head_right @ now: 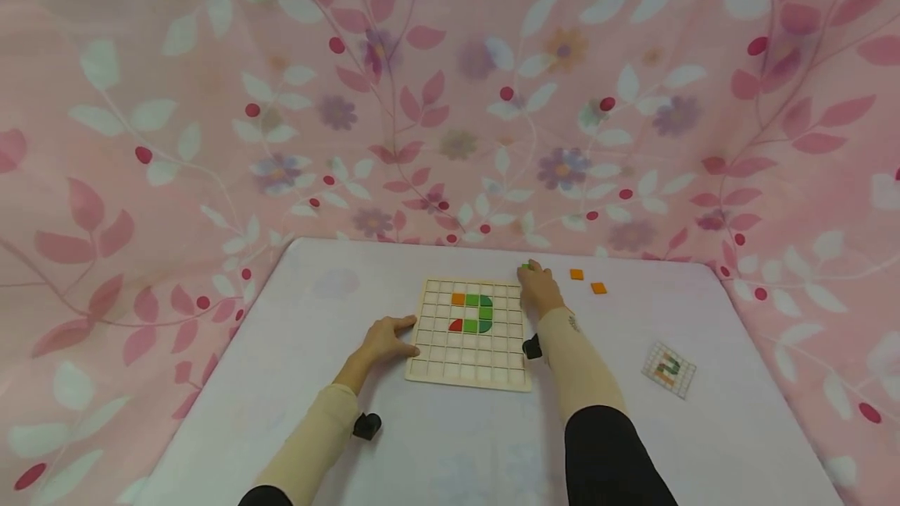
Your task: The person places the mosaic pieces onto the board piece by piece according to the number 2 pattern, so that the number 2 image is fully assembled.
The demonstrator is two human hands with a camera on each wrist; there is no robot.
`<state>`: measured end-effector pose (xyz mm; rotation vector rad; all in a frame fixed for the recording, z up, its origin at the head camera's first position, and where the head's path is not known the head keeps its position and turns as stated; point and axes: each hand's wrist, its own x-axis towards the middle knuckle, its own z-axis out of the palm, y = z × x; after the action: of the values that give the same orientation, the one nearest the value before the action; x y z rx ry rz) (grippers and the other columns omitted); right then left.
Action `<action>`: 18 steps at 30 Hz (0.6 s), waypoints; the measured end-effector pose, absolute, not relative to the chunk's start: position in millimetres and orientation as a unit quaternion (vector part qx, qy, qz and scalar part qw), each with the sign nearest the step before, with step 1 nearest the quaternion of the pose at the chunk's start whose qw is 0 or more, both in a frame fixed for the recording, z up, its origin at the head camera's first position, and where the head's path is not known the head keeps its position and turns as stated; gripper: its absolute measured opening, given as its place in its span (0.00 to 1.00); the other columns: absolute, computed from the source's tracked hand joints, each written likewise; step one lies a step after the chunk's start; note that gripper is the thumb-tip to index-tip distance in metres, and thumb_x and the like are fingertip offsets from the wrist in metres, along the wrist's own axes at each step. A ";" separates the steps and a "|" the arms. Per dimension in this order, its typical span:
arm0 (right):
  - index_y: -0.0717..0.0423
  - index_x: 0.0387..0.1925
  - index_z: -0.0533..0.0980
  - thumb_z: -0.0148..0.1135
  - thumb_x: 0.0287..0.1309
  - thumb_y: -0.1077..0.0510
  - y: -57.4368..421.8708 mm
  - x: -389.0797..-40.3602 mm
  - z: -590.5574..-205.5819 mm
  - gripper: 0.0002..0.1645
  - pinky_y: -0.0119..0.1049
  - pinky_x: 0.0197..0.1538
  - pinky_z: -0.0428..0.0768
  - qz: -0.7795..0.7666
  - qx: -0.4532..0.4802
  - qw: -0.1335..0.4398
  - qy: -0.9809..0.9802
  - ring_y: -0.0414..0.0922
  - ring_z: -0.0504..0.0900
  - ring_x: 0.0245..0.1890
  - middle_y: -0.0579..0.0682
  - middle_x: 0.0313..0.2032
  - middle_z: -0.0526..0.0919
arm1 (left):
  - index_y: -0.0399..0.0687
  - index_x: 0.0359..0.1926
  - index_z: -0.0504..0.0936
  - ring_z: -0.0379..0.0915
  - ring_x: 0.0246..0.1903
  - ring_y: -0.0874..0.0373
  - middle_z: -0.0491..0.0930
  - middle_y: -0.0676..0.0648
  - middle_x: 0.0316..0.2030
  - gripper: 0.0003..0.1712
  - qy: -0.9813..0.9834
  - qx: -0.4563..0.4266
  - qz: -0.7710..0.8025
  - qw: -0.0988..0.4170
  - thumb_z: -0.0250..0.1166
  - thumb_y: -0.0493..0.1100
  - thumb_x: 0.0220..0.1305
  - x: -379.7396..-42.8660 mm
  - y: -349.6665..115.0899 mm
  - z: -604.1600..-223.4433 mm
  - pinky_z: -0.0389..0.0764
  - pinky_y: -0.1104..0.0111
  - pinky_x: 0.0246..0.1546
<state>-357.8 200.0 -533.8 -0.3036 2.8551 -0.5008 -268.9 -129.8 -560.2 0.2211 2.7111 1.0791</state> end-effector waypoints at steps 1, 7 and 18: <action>0.61 0.67 0.60 0.47 0.62 0.70 197.5 -359.1 -530.6 0.31 0.68 0.59 0.62 -0.174 -0.101 0.133 0.971 0.72 0.49 0.66 0.65 0.70 0.47 | 0.42 0.59 0.75 0.63 0.63 0.43 0.73 0.46 0.60 0.40 0.921 0.075 0.367 0.107 0.78 0.43 0.40 -269.1 -129.9 -559.6 0.65 0.52 0.62; 0.59 0.70 0.56 0.55 0.58 0.70 190.9 -362.4 -521.4 0.38 0.67 0.62 0.57 -0.152 -0.084 0.183 0.968 0.70 0.46 0.67 0.62 0.72 0.45 | 0.43 0.60 0.75 0.63 0.63 0.43 0.72 0.47 0.61 0.41 0.922 0.076 0.364 0.112 0.78 0.43 0.41 -269.9 -127.9 -559.4 0.64 0.51 0.63; 0.70 0.54 0.72 0.54 0.56 0.70 205.1 -355.5 -542.4 0.21 0.59 0.55 0.70 -0.144 -0.091 0.071 0.983 0.70 0.65 0.55 0.71 0.56 0.67 | 0.45 0.60 0.75 0.63 0.63 0.43 0.72 0.48 0.61 0.41 0.924 0.061 0.360 0.116 0.78 0.44 0.41 -269.5 -129.9 -558.8 0.64 0.51 0.62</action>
<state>-355.5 205.1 -542.4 -0.2741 2.9549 -0.4316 -269.5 -129.9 -558.8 0.1800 2.7049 1.0556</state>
